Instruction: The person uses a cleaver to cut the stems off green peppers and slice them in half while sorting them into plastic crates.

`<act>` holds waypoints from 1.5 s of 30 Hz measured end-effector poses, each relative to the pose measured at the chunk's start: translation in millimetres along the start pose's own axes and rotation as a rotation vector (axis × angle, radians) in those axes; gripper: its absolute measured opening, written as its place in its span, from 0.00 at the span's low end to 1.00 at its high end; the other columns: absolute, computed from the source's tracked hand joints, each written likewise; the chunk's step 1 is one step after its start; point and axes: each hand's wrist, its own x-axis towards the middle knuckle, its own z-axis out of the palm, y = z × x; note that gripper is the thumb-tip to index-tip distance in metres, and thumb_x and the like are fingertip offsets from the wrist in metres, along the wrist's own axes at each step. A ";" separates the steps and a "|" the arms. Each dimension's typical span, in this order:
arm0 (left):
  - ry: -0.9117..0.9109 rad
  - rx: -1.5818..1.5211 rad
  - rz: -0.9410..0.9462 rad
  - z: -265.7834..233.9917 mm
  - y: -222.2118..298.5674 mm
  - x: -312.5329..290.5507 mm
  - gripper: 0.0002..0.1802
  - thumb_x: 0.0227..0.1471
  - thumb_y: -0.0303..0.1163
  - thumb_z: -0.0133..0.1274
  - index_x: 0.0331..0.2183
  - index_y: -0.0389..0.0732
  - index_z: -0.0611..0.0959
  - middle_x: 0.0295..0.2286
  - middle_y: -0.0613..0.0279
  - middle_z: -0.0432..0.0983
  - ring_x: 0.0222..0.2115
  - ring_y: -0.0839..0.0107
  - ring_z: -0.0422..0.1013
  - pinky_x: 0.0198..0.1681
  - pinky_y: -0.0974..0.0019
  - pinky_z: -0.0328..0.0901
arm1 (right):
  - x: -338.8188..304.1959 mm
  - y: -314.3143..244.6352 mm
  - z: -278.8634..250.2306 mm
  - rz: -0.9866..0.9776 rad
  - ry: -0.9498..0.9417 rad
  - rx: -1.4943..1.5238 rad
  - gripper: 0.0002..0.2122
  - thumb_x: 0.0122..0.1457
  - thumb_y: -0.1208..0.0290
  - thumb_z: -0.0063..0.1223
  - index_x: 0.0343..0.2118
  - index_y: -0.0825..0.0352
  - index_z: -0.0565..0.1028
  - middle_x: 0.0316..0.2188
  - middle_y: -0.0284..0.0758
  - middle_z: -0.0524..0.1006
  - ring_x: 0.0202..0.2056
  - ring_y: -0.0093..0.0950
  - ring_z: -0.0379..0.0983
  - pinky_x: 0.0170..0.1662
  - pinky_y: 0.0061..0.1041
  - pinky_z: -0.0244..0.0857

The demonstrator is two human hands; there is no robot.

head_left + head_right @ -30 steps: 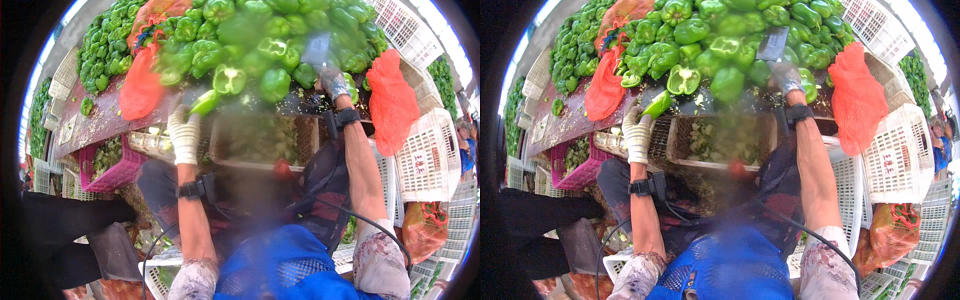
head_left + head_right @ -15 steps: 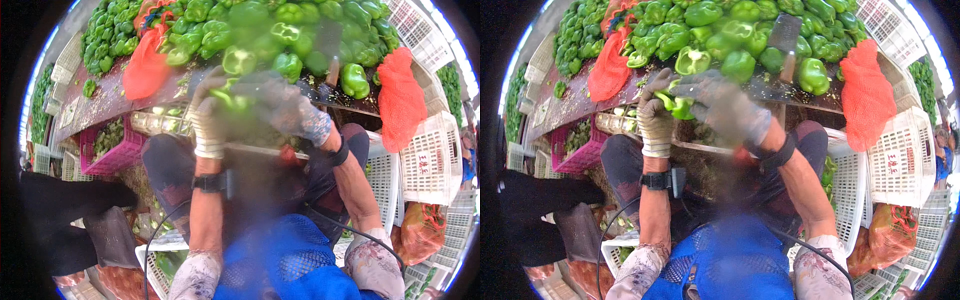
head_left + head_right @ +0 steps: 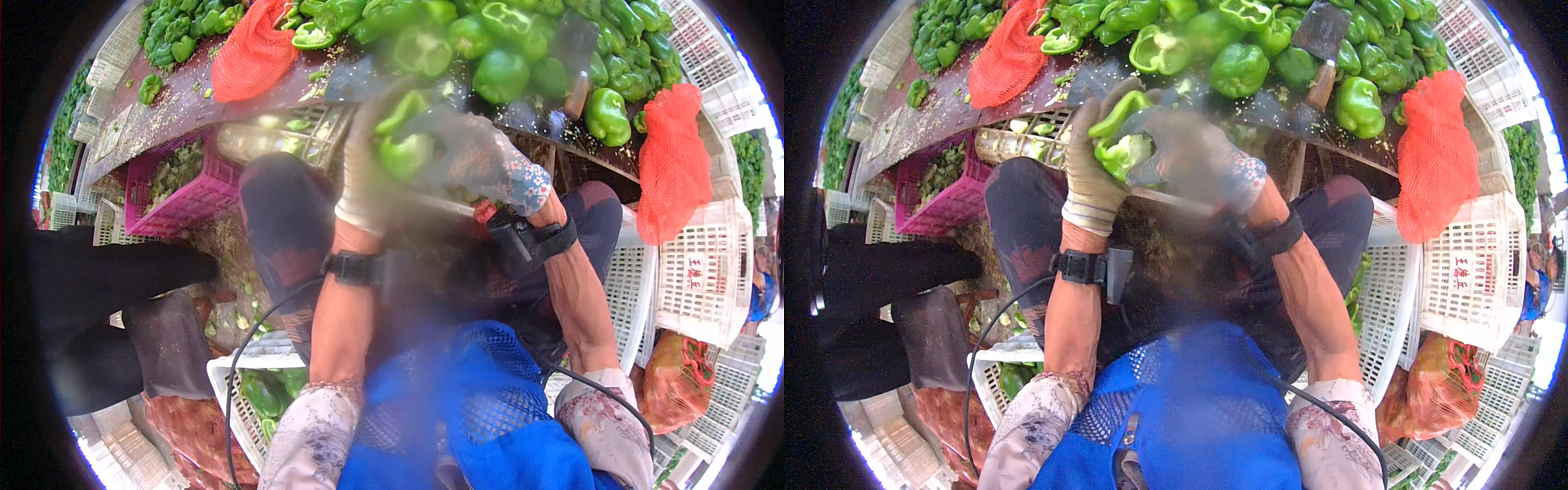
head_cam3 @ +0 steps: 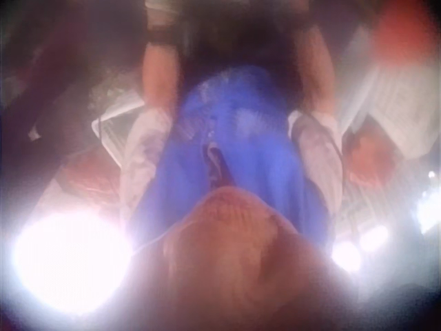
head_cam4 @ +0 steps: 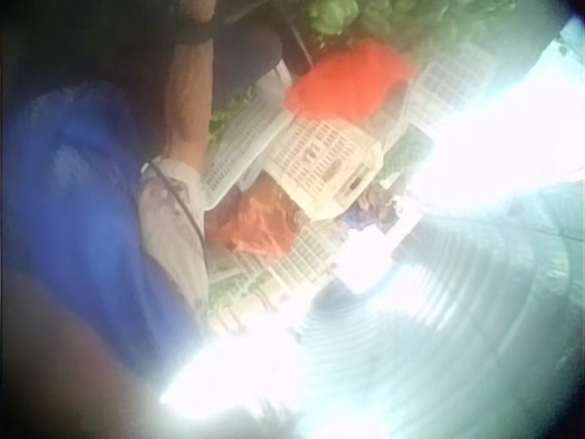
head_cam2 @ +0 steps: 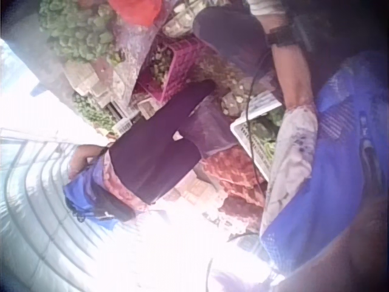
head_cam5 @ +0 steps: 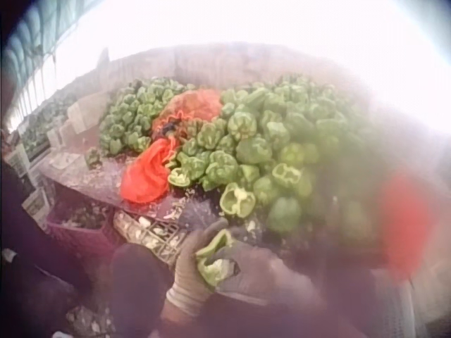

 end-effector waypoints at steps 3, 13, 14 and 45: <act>0.064 0.198 0.093 -13.5 -17.0 -0.9 0.33 0.61 0.52 0.43 0.56 0.37 0.71 0.49 0.51 0.72 0.49 0.60 0.71 0.55 0.57 0.65 | -7.8 4.3 5.5 0.002 0.055 0.194 0.21 0.46 0.67 0.66 0.44 0.69 0.76 0.35 0.44 0.80 0.36 0.41 0.78 0.40 0.35 0.70; 0.095 0.147 -0.038 -21.7 -30.7 1.2 0.29 0.54 0.41 0.48 0.54 0.37 0.73 0.46 0.52 0.74 0.48 0.60 0.71 0.53 0.58 0.67 | -17.0 44.2 33.1 -0.237 0.087 -0.073 0.09 0.47 0.68 0.64 0.33 0.62 0.82 0.34 0.37 0.80 0.34 0.35 0.78 0.37 0.31 0.71; 0.129 0.204 -0.027 -24.0 -32.1 1.6 0.28 0.54 0.41 0.47 0.54 0.37 0.73 0.46 0.53 0.74 0.48 0.60 0.71 0.53 0.58 0.67 | -17.9 44.8 35.8 -0.258 0.144 -0.106 0.08 0.47 0.68 0.64 0.32 0.60 0.83 0.34 0.36 0.79 0.34 0.34 0.77 0.37 0.30 0.72; -0.056 -0.628 -0.066 -46.7 -22.7 5.4 0.28 0.57 0.51 0.48 0.49 0.41 0.78 0.46 0.54 0.75 0.48 0.55 0.70 0.56 0.52 0.64 | -31.5 50.5 26.0 -0.085 0.250 -0.382 0.20 0.57 0.61 0.58 0.48 0.69 0.75 0.32 0.41 0.79 0.29 0.29 0.77 0.30 0.27 0.71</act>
